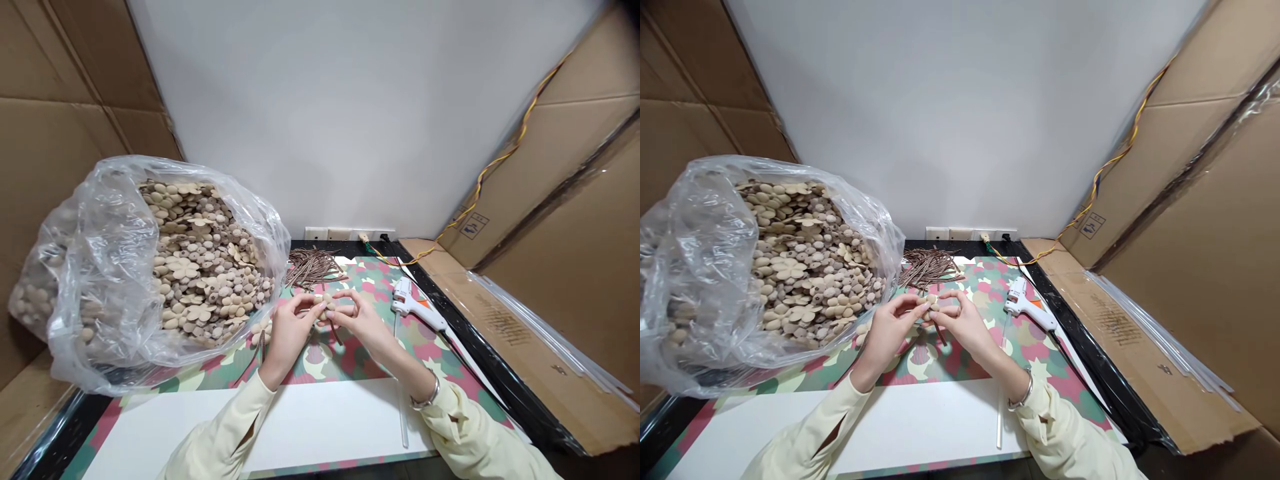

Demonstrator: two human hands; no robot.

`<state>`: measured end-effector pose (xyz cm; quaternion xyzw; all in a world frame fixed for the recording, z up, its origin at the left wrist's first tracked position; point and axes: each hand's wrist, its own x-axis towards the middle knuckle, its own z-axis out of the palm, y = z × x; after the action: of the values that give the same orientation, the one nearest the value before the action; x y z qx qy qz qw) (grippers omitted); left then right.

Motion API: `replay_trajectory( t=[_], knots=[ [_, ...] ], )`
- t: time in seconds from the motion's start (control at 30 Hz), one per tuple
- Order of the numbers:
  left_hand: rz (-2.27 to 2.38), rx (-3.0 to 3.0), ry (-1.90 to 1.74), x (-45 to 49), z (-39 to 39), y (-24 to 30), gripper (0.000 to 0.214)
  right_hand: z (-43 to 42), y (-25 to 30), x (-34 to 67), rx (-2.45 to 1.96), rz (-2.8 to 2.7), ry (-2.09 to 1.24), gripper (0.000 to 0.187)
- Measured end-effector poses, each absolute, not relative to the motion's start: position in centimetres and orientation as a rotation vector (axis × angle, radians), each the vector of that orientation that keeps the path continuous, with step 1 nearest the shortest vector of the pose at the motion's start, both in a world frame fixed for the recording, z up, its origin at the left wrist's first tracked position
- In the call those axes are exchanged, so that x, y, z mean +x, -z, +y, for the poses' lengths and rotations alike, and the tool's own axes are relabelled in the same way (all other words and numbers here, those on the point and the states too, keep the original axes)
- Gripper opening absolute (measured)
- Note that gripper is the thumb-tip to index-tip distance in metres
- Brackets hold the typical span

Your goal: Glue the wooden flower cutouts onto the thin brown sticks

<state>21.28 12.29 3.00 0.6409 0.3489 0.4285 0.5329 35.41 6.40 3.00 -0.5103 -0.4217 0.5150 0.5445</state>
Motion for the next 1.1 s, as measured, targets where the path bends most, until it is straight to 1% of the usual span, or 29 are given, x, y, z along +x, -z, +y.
replay_trajectory(
  t=[0.13, 0.2, 0.37, 0.47, 0.57, 0.63, 0.7, 0.73, 0.83, 0.93, 1.0, 1.1],
  knots=[
    [0.834, 1.544, -0.996, 21.1, 12.4, -3.2, 0.017, 6.2, -3.6, 35.7, -1.226, -1.046, -1.187, 0.041],
    [0.843, 1.562, -0.972, 21.0, 12.5, -3.3, 0.02, 6.0, -4.4, 36.1, -1.284, -1.074, -1.175, 0.037],
    [0.87, 1.59, -0.945, 20.9, 12.6, -3.4, 0.023, 5.7, -5.9, 36.7, -1.411, -1.135, -1.01, 0.022],
    [0.846, 1.576, -0.949, 21.0, 12.5, -3.4, 0.023, 5.8, -5.4, 36.7, -1.322, -1.195, -1.083, 0.019],
    [0.813, 1.585, -0.951, 21.0, 12.5, -3.5, 0.022, 6.0, -4.5, 36.7, -1.191, -1.228, -1.187, 0.022],
    [0.809, 1.627, -0.972, 21.0, 12.6, -3.4, 0.021, 6.0, -4.0, 36.6, -1.172, -1.255, -1.142, 0.022],
    [0.836, 1.663, -1.008, 21.0, 12.7, -3.2, 0.021, 6.0, -3.7, 36.4, -1.223, -1.311, -0.98, 0.021],
    [0.858, 1.664, -1.027, 21.0, 12.7, -3.0, 0.022, 5.9, -3.5, 36.3, -1.27, -1.352, -0.844, 0.019],
    [0.901, 1.575, -1.037, 21.0, 12.9, -2.8, 0.026, 5.9, -2.9, 36.0, -1.376, -1.552, -0.257, 0.015],
    [0.859, 1.418, -0.937, 21.1, 12.8, -2.8, 0.031, 5.9, -2.1, 36.0, -1.376, -1.806, 0.314, 0.018],
    [0.797, 1.346, -0.86, 21.1, 12.8, -2.8, 0.034, 6.0, -1.6, 36.1, -1.349, -1.97, 0.532, 0.022],
    [0.794, 1.308, -0.851, 21.1, 12.9, -2.7, 0.031, 6.0, -1.2, 36.2, -1.248, -2.159, 0.644, 0.027]
  ],
)
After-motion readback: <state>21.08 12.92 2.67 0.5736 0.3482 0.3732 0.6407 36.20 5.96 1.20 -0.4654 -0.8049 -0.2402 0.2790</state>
